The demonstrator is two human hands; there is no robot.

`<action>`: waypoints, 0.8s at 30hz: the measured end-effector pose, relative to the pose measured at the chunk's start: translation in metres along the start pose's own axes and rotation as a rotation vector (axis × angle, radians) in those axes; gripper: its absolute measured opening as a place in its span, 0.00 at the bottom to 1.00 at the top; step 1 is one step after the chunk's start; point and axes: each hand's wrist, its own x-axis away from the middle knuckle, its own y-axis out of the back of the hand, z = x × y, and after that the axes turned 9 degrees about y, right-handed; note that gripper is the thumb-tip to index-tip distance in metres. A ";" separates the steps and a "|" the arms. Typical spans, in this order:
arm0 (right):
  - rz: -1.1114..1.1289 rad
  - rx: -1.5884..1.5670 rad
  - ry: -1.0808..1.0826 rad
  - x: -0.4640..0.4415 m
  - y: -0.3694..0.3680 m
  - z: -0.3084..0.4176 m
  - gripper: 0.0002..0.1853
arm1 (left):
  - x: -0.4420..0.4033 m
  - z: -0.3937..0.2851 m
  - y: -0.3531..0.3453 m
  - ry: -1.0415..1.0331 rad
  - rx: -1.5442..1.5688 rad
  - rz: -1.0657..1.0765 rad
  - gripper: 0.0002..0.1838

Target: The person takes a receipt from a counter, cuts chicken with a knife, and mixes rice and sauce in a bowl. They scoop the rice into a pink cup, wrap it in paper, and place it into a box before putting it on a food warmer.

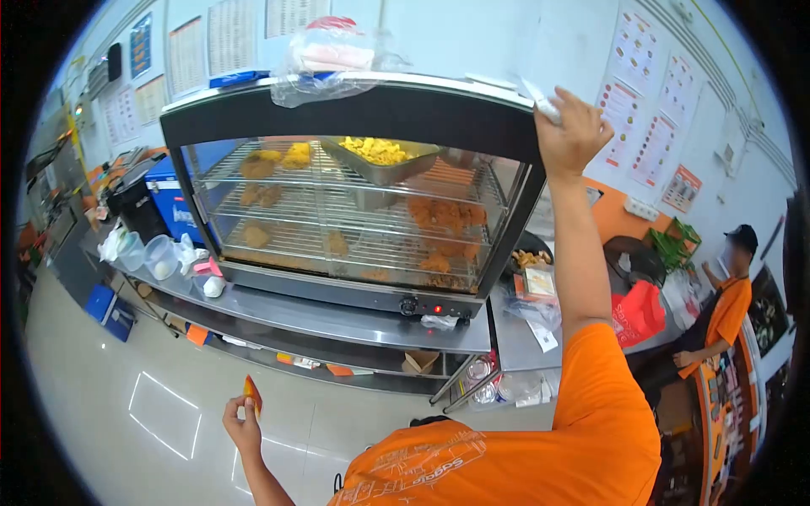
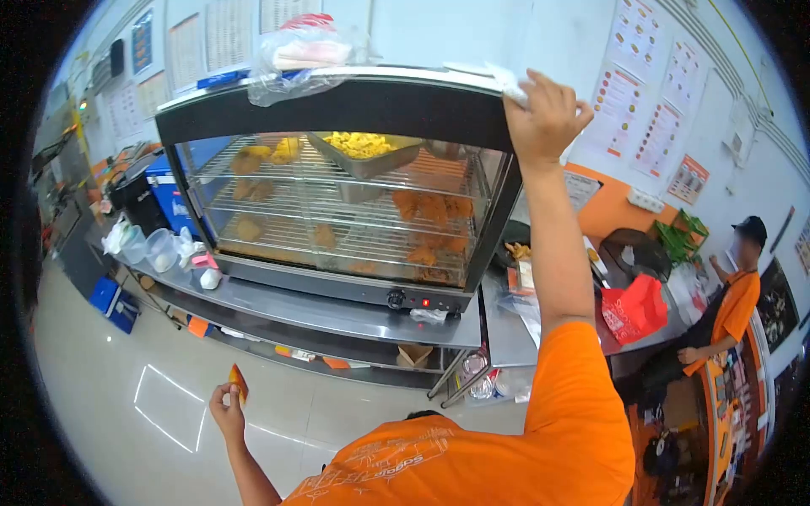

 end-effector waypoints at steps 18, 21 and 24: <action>0.794 -0.275 0.172 -0.033 0.010 0.058 0.34 | -0.025 0.034 -0.079 0.182 0.183 0.326 0.07; 0.860 -0.363 0.143 -0.037 0.003 0.058 0.32 | -0.030 0.034 -0.078 0.168 0.196 0.323 0.07; 0.821 -0.402 0.205 -0.037 -0.010 0.049 0.28 | -0.029 0.036 -0.080 0.176 0.213 0.324 0.07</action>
